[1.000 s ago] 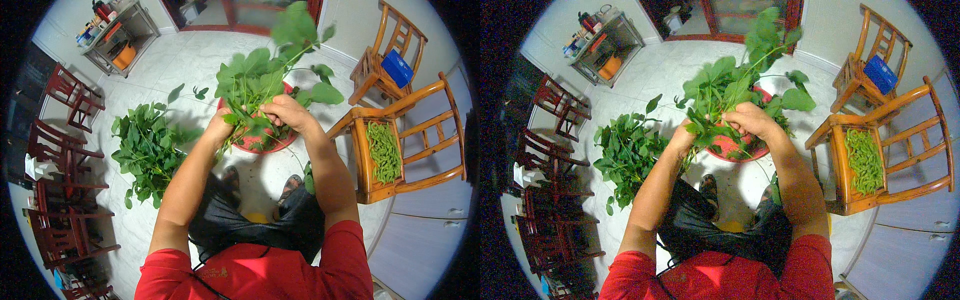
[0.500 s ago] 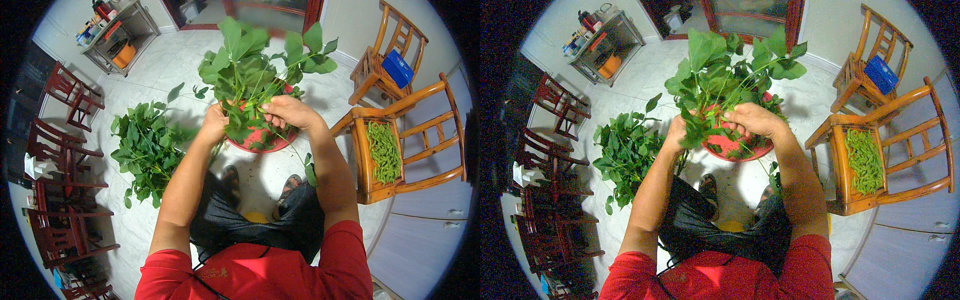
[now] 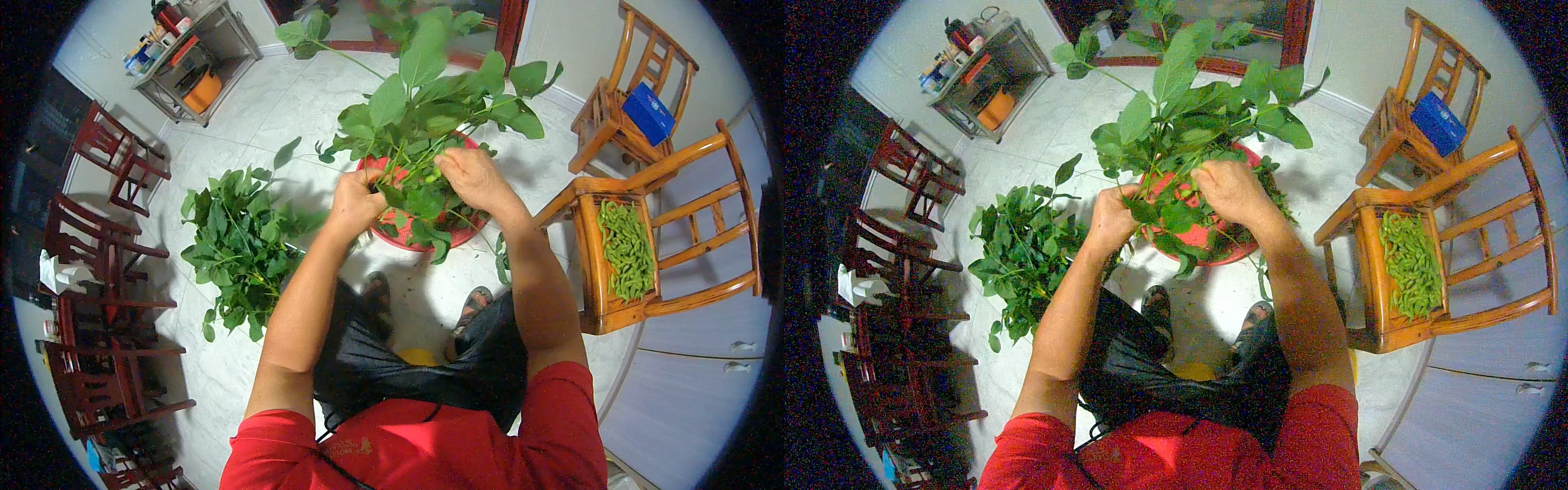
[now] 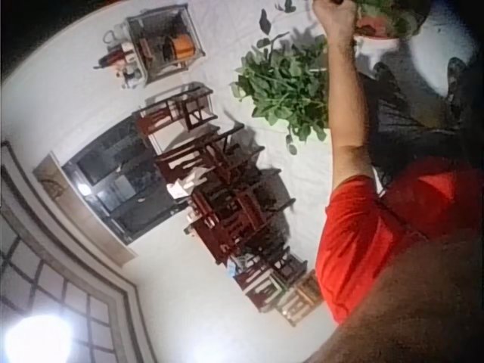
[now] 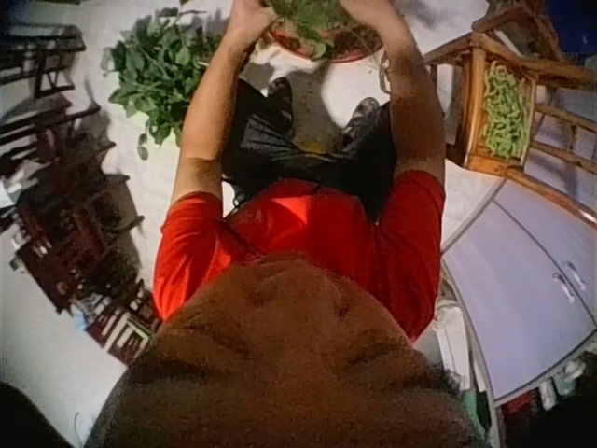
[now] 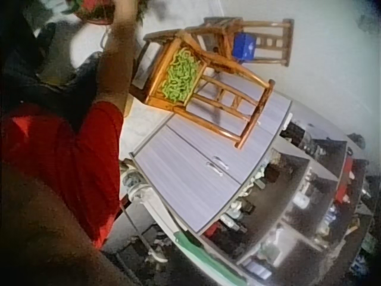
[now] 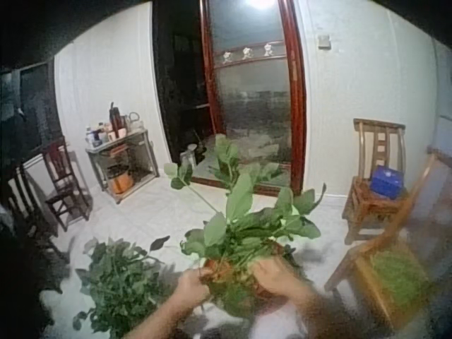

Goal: The person picks soybean pods from green stalks by hand and places the pods into a wooden chair.

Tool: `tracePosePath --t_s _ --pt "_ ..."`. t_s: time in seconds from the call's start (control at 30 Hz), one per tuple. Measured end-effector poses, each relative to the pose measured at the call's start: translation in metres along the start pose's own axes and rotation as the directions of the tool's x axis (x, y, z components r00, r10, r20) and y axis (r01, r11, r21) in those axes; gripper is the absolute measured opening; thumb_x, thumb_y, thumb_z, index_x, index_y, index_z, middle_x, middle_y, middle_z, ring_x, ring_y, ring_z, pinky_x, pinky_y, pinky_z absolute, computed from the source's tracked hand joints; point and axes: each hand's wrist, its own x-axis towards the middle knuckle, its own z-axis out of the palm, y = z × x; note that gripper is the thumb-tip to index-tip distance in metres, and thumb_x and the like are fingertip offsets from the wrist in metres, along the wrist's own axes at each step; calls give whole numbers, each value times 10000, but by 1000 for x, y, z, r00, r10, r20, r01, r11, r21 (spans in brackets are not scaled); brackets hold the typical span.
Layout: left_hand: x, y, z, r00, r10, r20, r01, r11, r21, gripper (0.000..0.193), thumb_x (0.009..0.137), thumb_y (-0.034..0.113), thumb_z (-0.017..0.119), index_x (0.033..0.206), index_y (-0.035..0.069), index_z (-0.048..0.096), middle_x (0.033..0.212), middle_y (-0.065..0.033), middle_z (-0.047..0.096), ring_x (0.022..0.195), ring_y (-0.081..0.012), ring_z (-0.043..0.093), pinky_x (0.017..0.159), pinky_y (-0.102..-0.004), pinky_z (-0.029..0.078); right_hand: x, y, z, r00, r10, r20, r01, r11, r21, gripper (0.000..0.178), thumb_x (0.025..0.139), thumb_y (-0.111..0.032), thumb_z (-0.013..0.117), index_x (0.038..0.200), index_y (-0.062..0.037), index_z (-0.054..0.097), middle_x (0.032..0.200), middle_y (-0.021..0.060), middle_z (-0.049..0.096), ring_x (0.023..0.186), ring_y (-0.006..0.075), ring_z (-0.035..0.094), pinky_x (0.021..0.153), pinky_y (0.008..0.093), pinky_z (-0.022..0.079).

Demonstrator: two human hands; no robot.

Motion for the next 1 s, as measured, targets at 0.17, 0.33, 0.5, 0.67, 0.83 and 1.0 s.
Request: tracePosePath --t_s 0.17,0.33,0.5,0.67,0.83,1.0 --pt "10 -6 7 999 31 -24 -31 999 -29 94 771 93 668 818 16 697 622 47 569 569 -34 466 516 -234 408 7 17 15 941 329 83 -276 603 749 384 946 -315 476 663 -58 516 556 4 481 504 133 481 464 287 368" --pt "-4 0 -22 996 -70 -49 68 996 -50 164 781 141 725 871 11 683 754 -3 659 662 -70 575 628 -240 479 -8 79 -52 816 562 -135 61 149 987 206 951 -274 463 817 -121 495 607 -38 441 494 74 391 430 219 292" --pt "-7 1 -38 980 -35 -198 38 999 11 111 775 84 690 830 -5 655 734 -2 633 659 -67 543 610 -239 453 -1 22 -43 839 545 -16 -126 222 967 195 930 -214 480 1012 -61 569 674 -35 468 513 72 393 437 209 288" --pt "-6 12 -23 976 27 -214 -27 1000 0 214 857 207 645 838 -6 644 728 20 604 655 -67 525 600 -222 423 -2 -15 -5 919 360 158 -306 403 863 222 921 -241 573 1002 -41 621 624 -84 408 482 28 330 416 193 243" --pt "0 -22 -35 996 -19 -88 -3 969 -245 283 921 258 561 793 9 606 736 22 570 664 -80 519 612 -218 425 -2 -40 -2 926 343 161 -296 390 872 305 929 -307 587 987 -8 601 600 -102 336 485 4 271 418 190 191" --pt "-10 15 -20 997 9 -79 -14 998 -63 164 810 155 698 807 3 635 720 26 595 646 -69 530 583 -236 443 -5 -45 1 945 299 134 -293 592 751 331 897 -348 629 877 -18 625 597 -91 412 497 21 337 443 206 262"
